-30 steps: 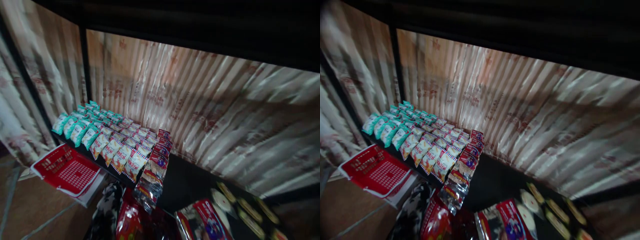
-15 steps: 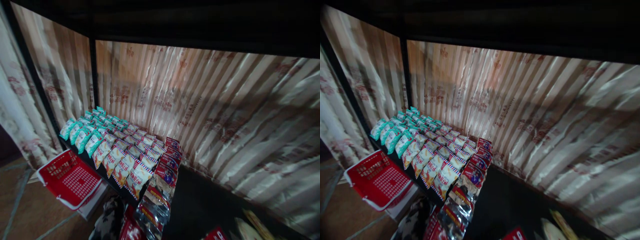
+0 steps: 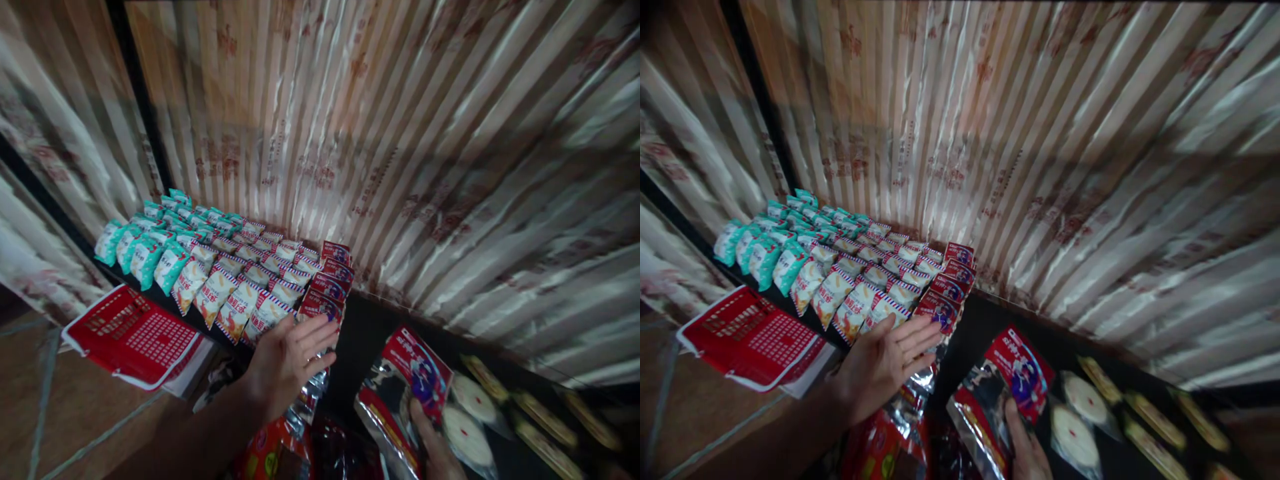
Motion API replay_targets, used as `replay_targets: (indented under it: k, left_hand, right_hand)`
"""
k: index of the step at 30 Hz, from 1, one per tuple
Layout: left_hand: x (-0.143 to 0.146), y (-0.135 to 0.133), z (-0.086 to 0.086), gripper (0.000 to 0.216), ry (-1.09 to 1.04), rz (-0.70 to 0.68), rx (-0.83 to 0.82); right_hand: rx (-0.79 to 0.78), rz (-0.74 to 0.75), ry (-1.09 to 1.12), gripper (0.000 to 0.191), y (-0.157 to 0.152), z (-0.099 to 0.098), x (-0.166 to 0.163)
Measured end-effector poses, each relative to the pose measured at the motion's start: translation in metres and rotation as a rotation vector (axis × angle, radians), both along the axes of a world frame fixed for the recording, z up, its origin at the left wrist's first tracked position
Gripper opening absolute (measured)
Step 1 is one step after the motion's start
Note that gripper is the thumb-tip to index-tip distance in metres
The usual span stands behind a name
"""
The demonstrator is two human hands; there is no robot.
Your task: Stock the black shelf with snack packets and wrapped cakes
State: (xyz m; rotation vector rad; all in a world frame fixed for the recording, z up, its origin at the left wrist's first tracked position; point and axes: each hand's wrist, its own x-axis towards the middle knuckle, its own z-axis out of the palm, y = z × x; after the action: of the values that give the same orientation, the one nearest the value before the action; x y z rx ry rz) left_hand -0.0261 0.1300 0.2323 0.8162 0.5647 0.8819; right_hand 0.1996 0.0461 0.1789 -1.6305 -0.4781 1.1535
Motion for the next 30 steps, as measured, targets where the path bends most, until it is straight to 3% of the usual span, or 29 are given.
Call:
replay_targets:
  k: [3,6,10,18,23,30]
  left_hand:
    - [0.007,0.0,-0.013,0.058,-0.074,0.07,-0.047]
    - [0.011,-0.003,-0.016,0.034,0.115,0.214,0.031]
    - [0.017,-0.007,-0.015,0.025,0.485,0.283,0.407]
    - [0.028,-0.003,-0.027,0.039,0.858,0.3,1.026]
    - [0.034,0.004,-0.024,0.038,0.931,0.224,1.01]
    - [0.026,0.019,-0.028,0.035,0.893,0.356,1.027]
  right_hand:
    - [-0.044,-0.039,0.102,0.064,0.024,0.026,-0.013]
    - [-0.011,-0.087,0.19,0.065,0.043,0.045,-0.027]
    - [0.055,-0.047,0.22,0.057,0.062,0.05,-0.037]
    - [0.234,0.059,0.095,0.06,0.103,0.031,-0.032]
    - [0.254,0.056,-0.118,0.066,0.129,0.017,-0.022]
    - [0.271,0.075,-0.231,0.066,0.147,0.008,-0.023]
